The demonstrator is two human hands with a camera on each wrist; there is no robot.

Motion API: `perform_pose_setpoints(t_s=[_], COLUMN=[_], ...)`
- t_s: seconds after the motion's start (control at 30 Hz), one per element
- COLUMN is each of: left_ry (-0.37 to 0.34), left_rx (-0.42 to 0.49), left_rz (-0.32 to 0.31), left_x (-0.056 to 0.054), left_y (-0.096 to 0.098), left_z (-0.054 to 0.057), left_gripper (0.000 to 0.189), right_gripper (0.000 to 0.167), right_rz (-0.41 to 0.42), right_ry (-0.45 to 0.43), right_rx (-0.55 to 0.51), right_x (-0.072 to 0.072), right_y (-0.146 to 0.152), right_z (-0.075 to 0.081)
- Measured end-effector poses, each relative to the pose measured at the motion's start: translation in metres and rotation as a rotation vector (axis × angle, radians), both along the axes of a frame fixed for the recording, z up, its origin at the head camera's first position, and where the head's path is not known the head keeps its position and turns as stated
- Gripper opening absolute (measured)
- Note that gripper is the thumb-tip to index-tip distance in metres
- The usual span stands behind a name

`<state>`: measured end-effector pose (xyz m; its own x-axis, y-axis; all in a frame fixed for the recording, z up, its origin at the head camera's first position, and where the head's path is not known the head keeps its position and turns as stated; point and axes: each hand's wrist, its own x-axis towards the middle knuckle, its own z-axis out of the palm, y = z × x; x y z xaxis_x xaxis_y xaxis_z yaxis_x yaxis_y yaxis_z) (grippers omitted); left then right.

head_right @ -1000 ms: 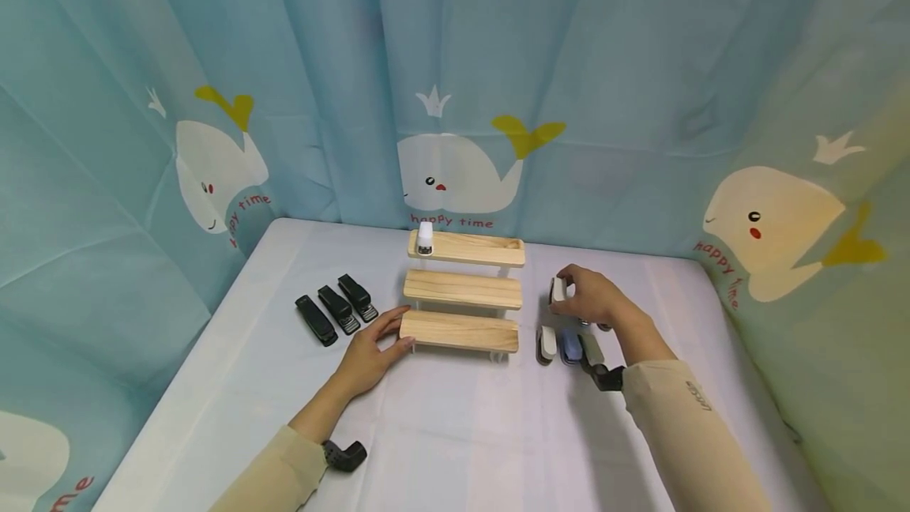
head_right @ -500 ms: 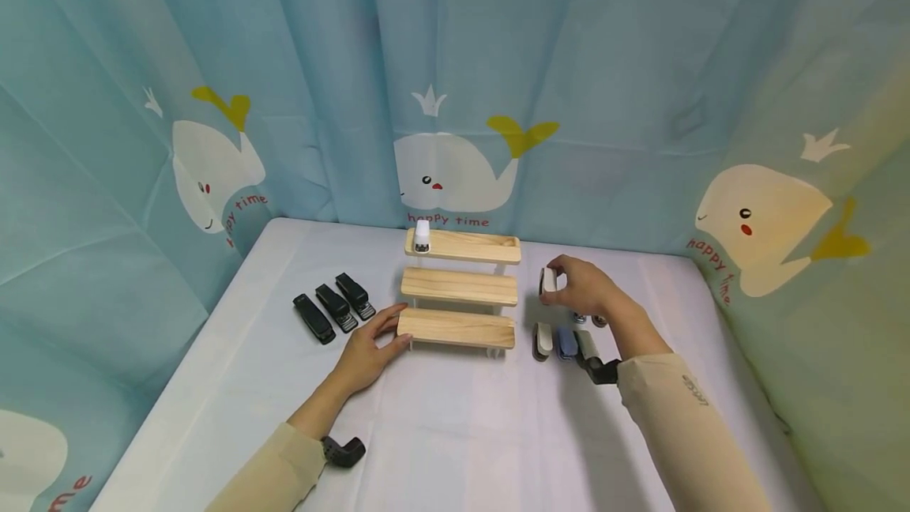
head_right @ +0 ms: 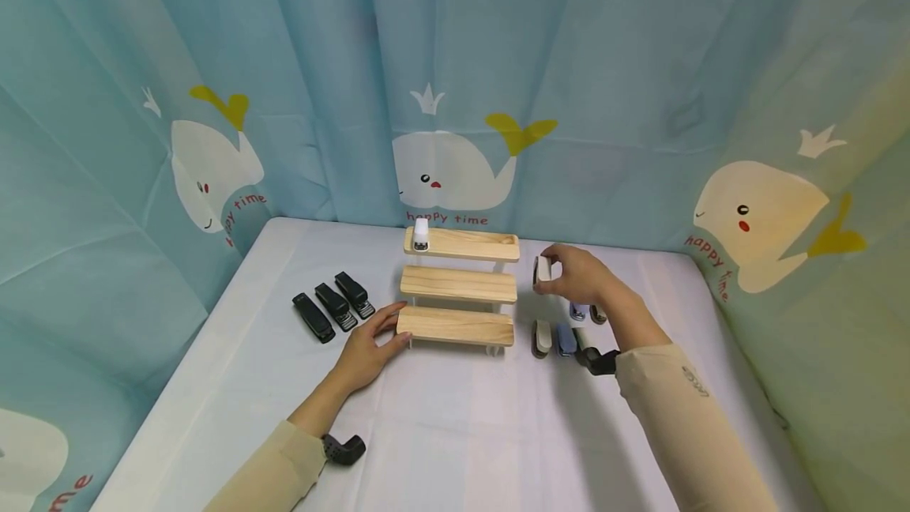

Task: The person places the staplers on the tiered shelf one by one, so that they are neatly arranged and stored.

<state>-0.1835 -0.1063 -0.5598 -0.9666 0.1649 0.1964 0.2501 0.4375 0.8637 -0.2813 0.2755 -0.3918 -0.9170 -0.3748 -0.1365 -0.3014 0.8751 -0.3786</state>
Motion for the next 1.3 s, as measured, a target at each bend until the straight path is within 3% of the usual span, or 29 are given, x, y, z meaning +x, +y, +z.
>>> perform_pose_setpoints(t_s=[0.4, 1.3], left_ry=[0.005, -0.011], left_rx=[0.003, -0.014], left_rz=[0.000, 0.003], left_x=[-0.001, -0.001], left_y=[0.000, 0.000], left_z=[-0.002, 0.000], left_gripper=[0.067, 0.065], right_gripper=[0.080, 0.074], right_rz=[0.006, 0.035], right_ry=[-0.007, 0.017], right_rx=[-0.027, -0.039], right_x=[-0.002, -0.011], right_y=[-0.007, -0.026], right_z=[0.021, 0.044])
